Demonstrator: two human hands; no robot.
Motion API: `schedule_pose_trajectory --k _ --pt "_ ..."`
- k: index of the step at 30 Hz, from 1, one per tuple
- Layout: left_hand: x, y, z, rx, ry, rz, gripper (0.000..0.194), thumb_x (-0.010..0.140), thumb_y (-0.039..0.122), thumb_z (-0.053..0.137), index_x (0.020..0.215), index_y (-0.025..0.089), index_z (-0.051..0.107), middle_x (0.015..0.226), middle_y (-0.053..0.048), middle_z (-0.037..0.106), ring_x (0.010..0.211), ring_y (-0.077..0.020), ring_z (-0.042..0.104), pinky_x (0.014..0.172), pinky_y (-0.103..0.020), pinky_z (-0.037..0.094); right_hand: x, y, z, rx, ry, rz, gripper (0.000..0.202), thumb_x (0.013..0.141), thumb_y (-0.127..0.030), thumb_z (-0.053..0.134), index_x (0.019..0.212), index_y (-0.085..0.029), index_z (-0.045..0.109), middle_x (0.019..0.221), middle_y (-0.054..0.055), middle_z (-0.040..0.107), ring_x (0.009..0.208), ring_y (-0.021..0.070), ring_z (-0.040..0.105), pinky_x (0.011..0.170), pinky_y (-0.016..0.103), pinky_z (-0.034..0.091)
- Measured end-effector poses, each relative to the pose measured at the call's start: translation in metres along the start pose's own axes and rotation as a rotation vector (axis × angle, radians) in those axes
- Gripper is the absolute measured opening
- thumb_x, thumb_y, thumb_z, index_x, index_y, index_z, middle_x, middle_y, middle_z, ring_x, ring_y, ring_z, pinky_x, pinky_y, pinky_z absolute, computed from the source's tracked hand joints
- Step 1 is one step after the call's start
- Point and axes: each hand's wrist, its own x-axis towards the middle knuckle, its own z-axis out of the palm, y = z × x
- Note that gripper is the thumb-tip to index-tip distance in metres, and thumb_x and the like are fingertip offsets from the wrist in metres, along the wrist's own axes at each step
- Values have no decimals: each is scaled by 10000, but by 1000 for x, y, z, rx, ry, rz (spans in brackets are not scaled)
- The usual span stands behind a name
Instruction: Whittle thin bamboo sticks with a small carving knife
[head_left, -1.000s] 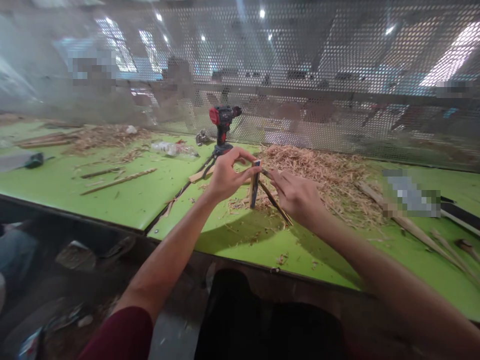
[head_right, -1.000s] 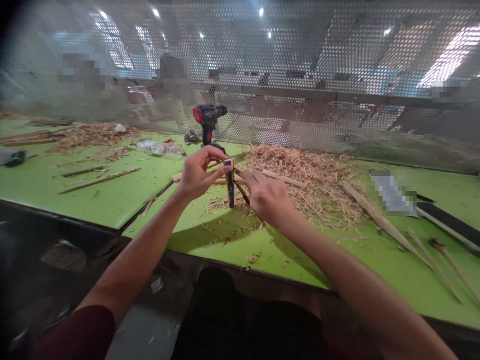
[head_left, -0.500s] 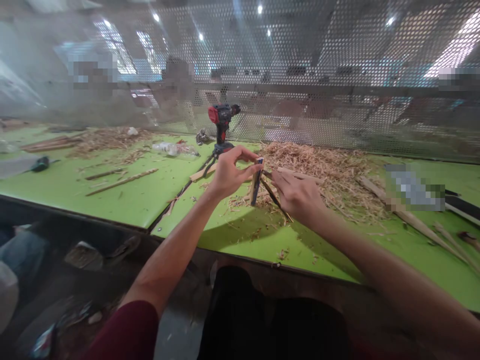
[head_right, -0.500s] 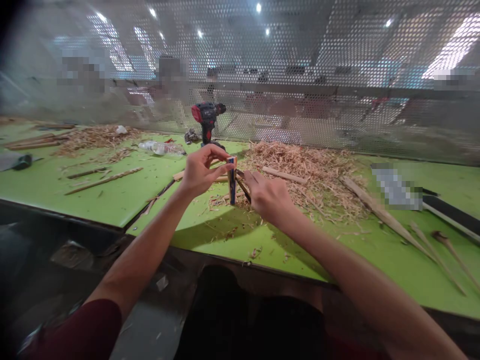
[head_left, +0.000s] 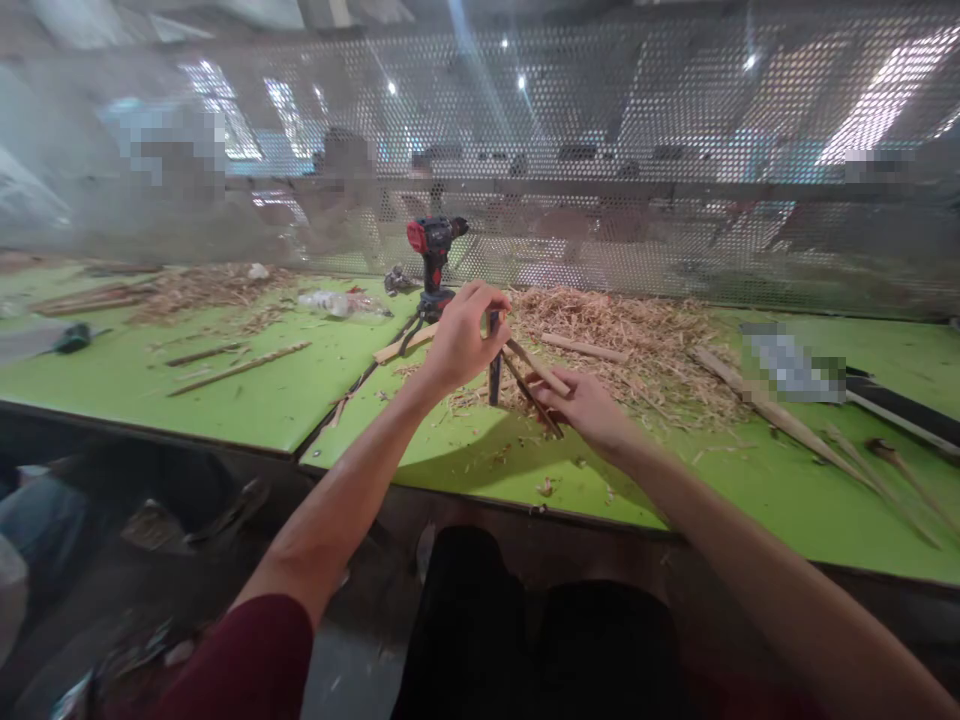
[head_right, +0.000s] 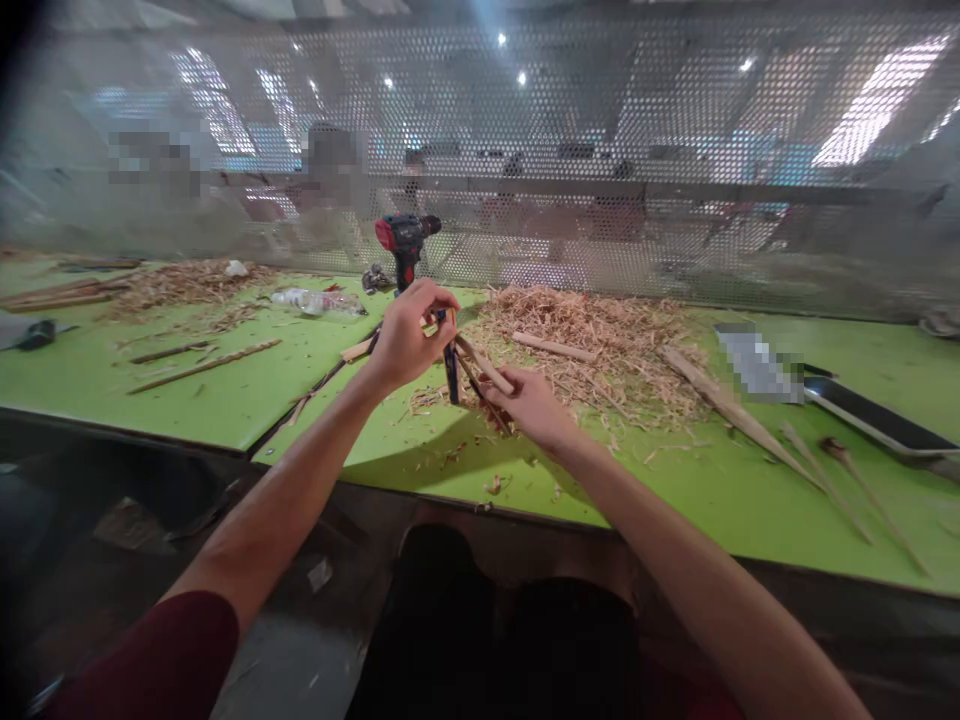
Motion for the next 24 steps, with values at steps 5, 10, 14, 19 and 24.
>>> schedule_pose_trajectory --k 5,10,14,19,24 --pt "15 11 -5 258 4 -2 313 915 294 608 634 224 491 660 -49 567 693 -199 548 664 -340 414 -1 -6 21 157 1 197 356 964 -504 567 895 -195 730 571 -52 410 445 99 340 427 224 300" --pt "23 3 -3 330 -10 -96 468 951 413 572 542 222 449 551 -48 510 577 -190 487 607 -346 337 -7 -18 36 -65 89 147 386 990 -472 471 845 -205 709 588 -28 437 521 134 387 527 255 327" --pt "20 -5 2 365 33 -157 477 959 389 526 519 227 440 495 -33 438 532 -181 447 586 -337 285 -20 -33 42 -277 137 101 340 1008 -372 402 813 -225 637 654 -6 559 669 160 519 634 246 376" --pt "17 -16 4 335 26 -188 494 958 379 542 513 239 379 453 -9 368 513 -175 420 574 -341 245 -39 -40 48 -455 185 88 344 1030 -334 361 821 -229 613 764 28 687 752 189 611 710 268 411" --pt "22 -42 -21 305 116 -342 517 990 338 550 531 268 321 436 28 316 608 -162 480 622 -357 260 -66 -29 41 -509 264 74 376 1036 -397 356 846 -241 641 762 70 710 726 246 643 681 319 420"
